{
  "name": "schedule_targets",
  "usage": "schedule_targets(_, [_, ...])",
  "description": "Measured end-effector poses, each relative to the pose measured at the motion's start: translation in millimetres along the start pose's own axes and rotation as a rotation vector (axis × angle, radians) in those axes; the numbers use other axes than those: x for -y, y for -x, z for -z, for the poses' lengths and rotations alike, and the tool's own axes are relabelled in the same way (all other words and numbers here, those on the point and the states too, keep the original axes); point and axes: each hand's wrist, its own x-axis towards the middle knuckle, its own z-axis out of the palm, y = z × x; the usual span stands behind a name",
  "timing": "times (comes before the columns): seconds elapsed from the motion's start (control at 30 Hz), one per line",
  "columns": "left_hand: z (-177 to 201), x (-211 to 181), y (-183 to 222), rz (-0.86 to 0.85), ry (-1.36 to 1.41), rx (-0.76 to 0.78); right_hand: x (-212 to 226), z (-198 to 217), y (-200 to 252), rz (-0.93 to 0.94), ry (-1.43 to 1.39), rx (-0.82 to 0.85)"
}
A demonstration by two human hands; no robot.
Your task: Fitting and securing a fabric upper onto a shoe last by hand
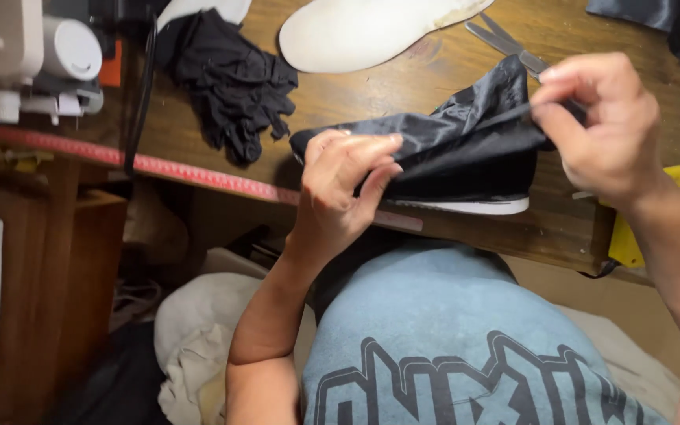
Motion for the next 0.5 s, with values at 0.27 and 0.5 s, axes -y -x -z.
schedule_targets(0.27, [-8.6,-8.7,8.6,0.016,-0.306,-0.066,1.2,3.0,-28.6,0.022,-0.27,0.141])
schedule_targets(0.5, [-14.9,-1.5,12.0,0.023,-0.35,-0.006,15.2,20.4,-38.8,-0.057,-0.137,0.383])
